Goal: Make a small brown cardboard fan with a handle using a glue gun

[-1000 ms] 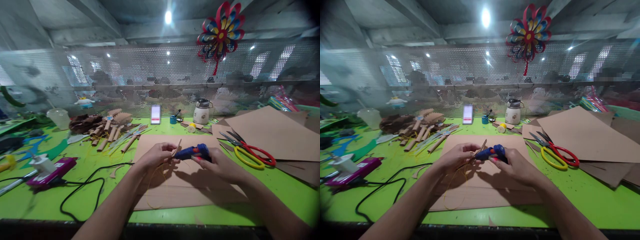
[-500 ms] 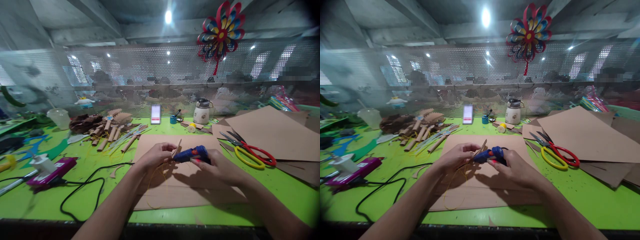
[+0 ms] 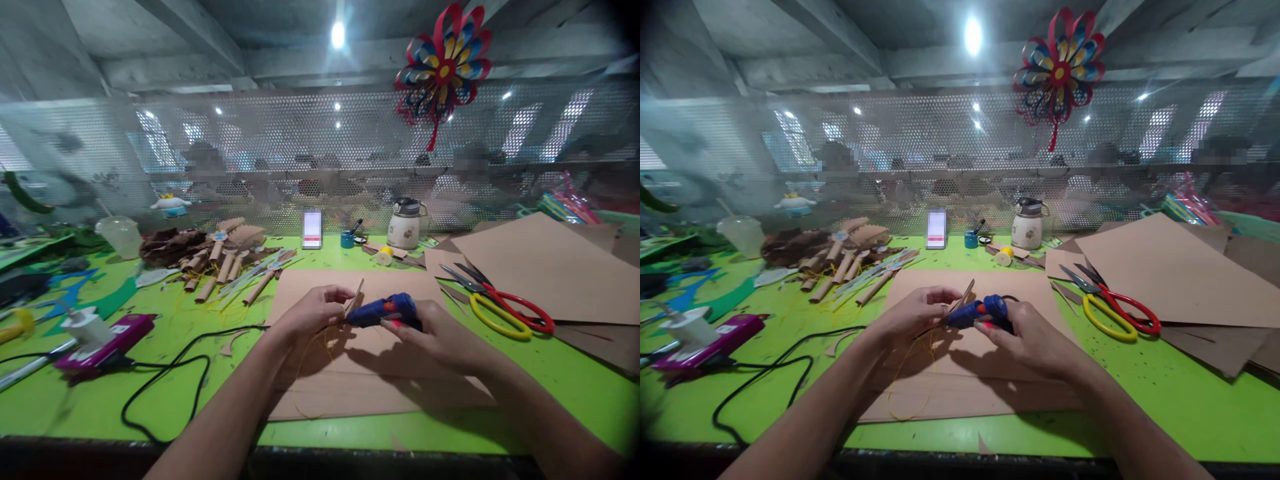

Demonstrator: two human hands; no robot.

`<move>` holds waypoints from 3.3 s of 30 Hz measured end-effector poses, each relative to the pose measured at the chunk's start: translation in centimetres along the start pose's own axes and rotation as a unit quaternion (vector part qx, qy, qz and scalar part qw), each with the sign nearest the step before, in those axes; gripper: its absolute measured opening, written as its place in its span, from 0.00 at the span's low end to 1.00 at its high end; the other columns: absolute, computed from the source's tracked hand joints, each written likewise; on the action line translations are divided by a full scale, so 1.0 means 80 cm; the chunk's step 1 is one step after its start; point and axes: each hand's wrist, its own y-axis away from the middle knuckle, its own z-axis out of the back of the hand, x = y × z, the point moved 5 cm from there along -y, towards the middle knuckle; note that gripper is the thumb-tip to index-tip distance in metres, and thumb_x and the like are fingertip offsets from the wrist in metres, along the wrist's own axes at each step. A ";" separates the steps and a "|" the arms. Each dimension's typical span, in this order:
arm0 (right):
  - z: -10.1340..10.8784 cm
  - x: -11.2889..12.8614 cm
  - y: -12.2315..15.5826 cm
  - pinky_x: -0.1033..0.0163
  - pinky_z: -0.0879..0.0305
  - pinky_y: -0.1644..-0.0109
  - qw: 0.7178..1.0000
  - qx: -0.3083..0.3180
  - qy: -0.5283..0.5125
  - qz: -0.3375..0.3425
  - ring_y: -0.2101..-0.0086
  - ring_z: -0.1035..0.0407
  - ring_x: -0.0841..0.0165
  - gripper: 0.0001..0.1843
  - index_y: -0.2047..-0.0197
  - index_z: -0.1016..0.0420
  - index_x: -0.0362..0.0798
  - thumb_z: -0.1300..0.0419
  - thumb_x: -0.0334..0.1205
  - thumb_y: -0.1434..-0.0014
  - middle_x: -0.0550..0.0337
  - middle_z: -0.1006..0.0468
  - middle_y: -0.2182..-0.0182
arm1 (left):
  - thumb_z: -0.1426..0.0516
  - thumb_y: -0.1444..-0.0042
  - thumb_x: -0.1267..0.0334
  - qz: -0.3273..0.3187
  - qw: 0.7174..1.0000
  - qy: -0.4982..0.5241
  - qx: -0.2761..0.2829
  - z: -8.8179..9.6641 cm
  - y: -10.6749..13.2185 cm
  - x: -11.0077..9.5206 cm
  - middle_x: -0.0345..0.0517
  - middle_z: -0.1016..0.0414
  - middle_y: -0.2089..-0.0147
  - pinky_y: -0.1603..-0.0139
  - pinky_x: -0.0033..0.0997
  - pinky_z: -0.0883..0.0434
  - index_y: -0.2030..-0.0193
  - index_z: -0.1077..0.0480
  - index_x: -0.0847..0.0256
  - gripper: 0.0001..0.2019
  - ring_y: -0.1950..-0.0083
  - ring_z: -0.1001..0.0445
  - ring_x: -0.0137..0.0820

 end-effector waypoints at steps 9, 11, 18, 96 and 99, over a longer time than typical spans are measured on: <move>0.003 -0.005 -0.001 0.66 0.44 0.73 1.000 -0.001 0.017 -0.020 0.75 0.40 0.70 0.17 0.66 0.29 0.45 0.47 0.51 0.38 0.61 0.30 0.76 | 0.39 0.55 0.71 0.000 1.000 -0.010 -0.007 0.000 0.002 -0.001 0.53 0.24 0.58 0.57 0.35 0.28 0.58 0.27 0.66 0.14 0.60 0.23 0.36; 0.002 -0.003 0.000 0.66 0.42 0.71 1.000 0.003 0.012 -0.011 0.74 0.38 0.70 0.17 0.64 0.28 0.45 0.47 0.50 0.38 0.61 0.29 0.75 | 0.40 0.55 0.71 -0.002 1.000 -0.009 -0.004 0.000 0.002 -0.001 0.53 0.24 0.58 0.58 0.34 0.28 0.58 0.27 0.66 0.14 0.60 0.24 0.36; 0.003 -0.005 0.001 0.66 0.44 0.73 1.000 0.001 0.015 -0.016 0.75 0.40 0.70 0.17 0.66 0.29 0.45 0.47 0.52 0.38 0.62 0.30 0.76 | 0.40 0.53 0.71 -0.006 1.000 -0.008 0.000 0.000 0.000 0.000 0.53 0.25 0.57 0.56 0.36 0.28 0.58 0.27 0.66 0.13 0.61 0.25 0.34; 0.012 -0.011 -0.005 0.66 0.45 0.74 0.999 -0.033 0.015 -0.027 0.76 0.41 0.71 0.17 0.69 0.31 0.46 0.47 0.51 0.39 0.63 0.33 0.78 | 0.44 0.55 0.78 0.029 0.998 0.052 -0.001 0.000 0.000 0.006 0.55 0.21 0.63 0.58 0.33 0.29 0.57 0.32 0.66 0.16 0.63 0.22 0.33; 0.014 -0.012 -0.005 0.65 0.44 0.73 0.999 -0.034 0.015 -0.024 0.76 0.39 0.70 0.17 0.70 0.31 0.46 0.47 0.51 0.39 0.63 0.32 0.79 | 0.44 0.54 0.78 0.022 0.999 0.049 -0.003 0.002 -0.001 0.007 0.55 0.21 0.62 0.56 0.34 0.29 0.57 0.32 0.66 0.16 0.61 0.21 0.34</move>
